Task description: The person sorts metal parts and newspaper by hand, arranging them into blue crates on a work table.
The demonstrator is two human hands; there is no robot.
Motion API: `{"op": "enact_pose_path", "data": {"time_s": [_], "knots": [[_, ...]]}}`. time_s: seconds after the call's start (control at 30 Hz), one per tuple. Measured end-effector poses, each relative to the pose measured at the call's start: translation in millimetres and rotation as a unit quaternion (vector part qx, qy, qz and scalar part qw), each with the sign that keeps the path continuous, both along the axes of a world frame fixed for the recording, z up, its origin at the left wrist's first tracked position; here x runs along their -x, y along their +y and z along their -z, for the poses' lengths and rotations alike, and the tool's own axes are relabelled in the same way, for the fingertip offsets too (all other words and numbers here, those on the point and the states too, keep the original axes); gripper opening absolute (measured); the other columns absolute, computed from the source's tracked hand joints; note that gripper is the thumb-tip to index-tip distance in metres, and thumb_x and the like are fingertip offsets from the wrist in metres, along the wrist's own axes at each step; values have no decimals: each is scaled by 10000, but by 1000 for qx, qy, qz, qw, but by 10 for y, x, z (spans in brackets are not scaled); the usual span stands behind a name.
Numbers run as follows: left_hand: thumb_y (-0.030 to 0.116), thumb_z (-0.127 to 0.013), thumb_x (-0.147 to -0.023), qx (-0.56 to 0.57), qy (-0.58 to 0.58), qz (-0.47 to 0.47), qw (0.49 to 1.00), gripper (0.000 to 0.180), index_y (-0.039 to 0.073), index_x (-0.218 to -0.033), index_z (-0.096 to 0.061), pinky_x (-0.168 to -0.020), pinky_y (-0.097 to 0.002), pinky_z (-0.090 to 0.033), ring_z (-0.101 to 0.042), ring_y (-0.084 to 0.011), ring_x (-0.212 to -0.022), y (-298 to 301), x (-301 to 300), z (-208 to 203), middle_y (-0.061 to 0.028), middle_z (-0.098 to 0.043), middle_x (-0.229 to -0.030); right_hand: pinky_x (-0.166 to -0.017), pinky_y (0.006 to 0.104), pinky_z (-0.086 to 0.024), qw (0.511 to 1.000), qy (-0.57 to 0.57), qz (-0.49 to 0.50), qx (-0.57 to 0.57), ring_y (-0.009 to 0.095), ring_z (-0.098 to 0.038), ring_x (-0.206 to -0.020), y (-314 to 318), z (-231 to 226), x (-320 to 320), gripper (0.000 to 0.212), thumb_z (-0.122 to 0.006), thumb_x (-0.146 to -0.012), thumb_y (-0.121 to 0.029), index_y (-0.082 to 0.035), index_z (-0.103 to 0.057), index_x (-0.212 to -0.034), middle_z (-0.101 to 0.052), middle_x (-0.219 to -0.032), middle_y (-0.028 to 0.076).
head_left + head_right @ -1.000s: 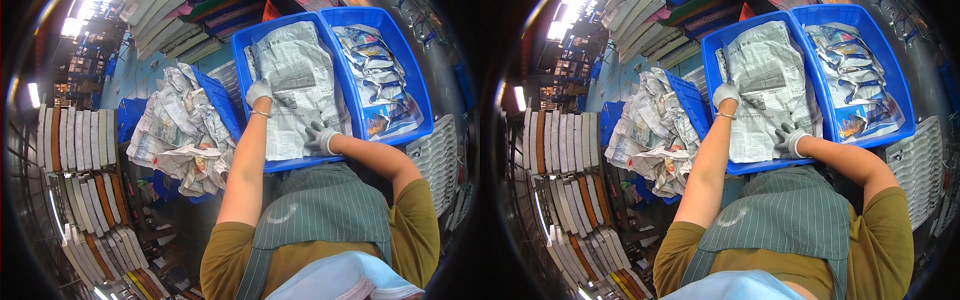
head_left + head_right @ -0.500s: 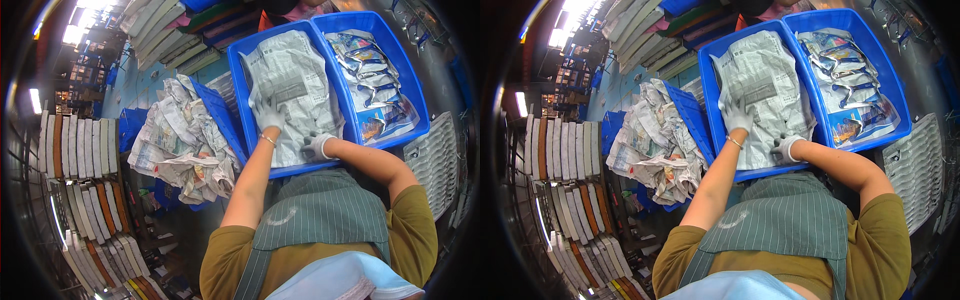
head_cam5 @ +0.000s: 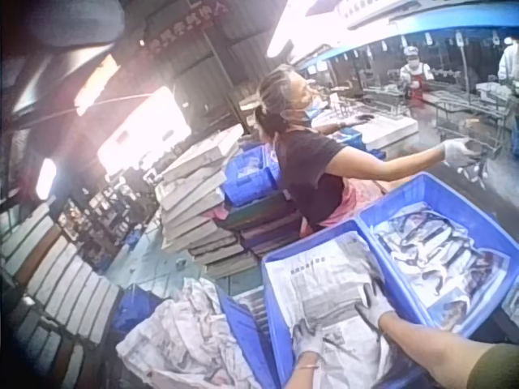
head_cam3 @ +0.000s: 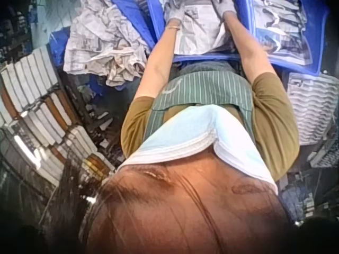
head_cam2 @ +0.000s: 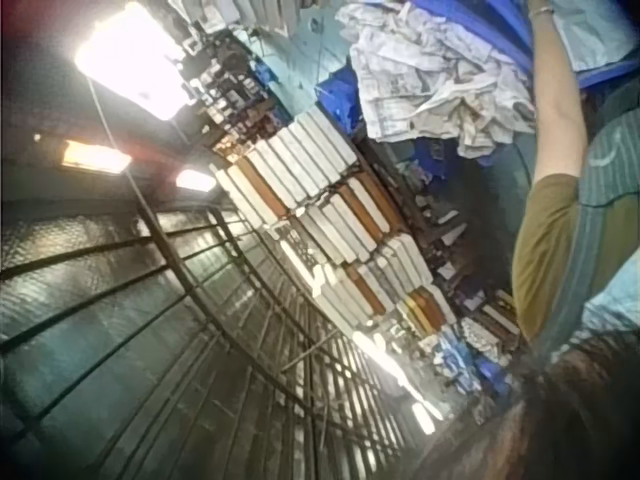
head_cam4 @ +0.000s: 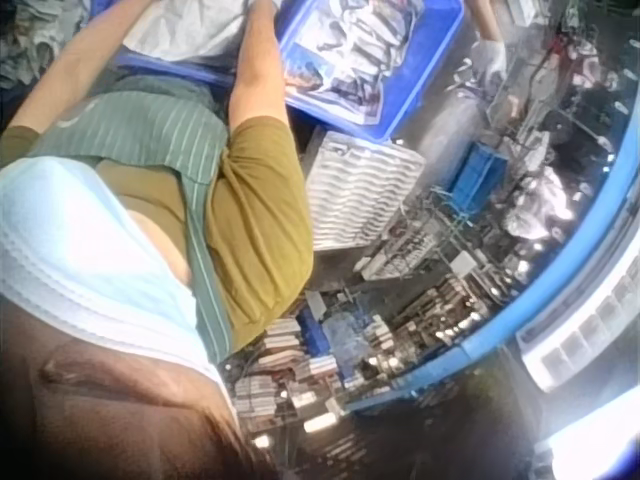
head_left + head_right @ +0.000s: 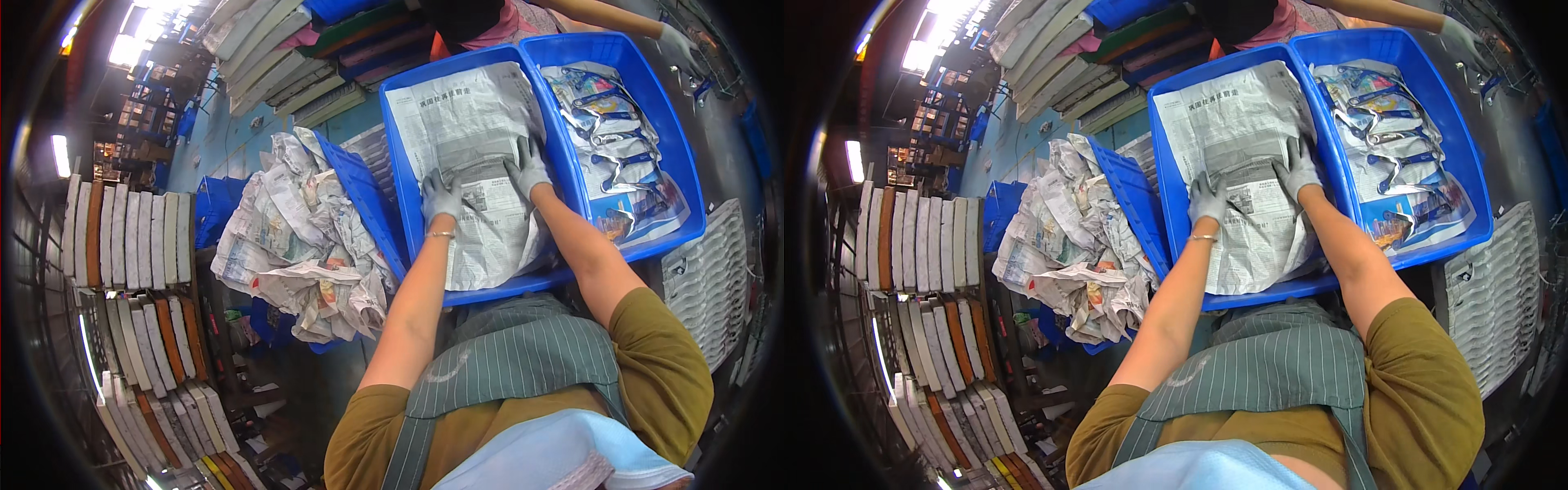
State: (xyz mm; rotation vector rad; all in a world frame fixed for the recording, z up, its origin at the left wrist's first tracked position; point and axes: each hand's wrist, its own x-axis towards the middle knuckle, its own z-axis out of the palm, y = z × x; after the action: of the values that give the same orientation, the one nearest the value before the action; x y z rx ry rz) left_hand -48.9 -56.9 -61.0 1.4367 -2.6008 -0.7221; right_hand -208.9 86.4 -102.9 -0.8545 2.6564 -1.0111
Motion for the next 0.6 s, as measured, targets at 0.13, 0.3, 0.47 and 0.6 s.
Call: {"op": "enact_pose_path", "data": {"time_s": [0.13, 0.3, 0.47, 0.6], "knots": [[579, -450, -819, 108, -98, 124, 982, 711, 171, -1387, -324, -1033, -505, -239, -236, -348, -1323, 508, 248, -453, -181, -265, -1428, -1041, 400, -319, 995, -72, 18, -62, 418, -318, -1267, 169, -113, 172, 805, -609, -770, -455, -75, -259, -1388, -170, -1444, 244], [620, -473, -785, 139, -169, 313, 924, 761, 228, -1408, -282, -1028, -589, -169, -205, -306, -1339, 621, 67, -246, -137, -236, -1452, -944, 459, -383, 972, 117, -117, -164, 316, -405, -1220, 43, -860, -165, 587, -626, -738, -330, -85, -456, -1244, -287, -1420, 164], [639, -433, -793, 179, -134, 292, 930, 759, 225, -1409, -278, -1017, -576, -195, -215, -307, -1336, 591, 10, -40, -160, -294, -1426, -835, 397, -473, 692, -46, -530, -488, 288, -615, -967, 728, -1262, -693, 336, -565, -790, -266, -52, -660, -1032, -650, -1001, 153], [597, -454, -798, 173, -101, 294, 935, 713, 200, -1380, -348, -1013, -567, -214, -215, -305, -1330, 711, 122, -57, -147, -298, -1415, -759, 400, -501, 705, -33, -537, -462, 298, -635, -919, 1135, -589, -654, 267, -549, -788, -134, -14, -664, -997, -656, -1007, 149]]}}
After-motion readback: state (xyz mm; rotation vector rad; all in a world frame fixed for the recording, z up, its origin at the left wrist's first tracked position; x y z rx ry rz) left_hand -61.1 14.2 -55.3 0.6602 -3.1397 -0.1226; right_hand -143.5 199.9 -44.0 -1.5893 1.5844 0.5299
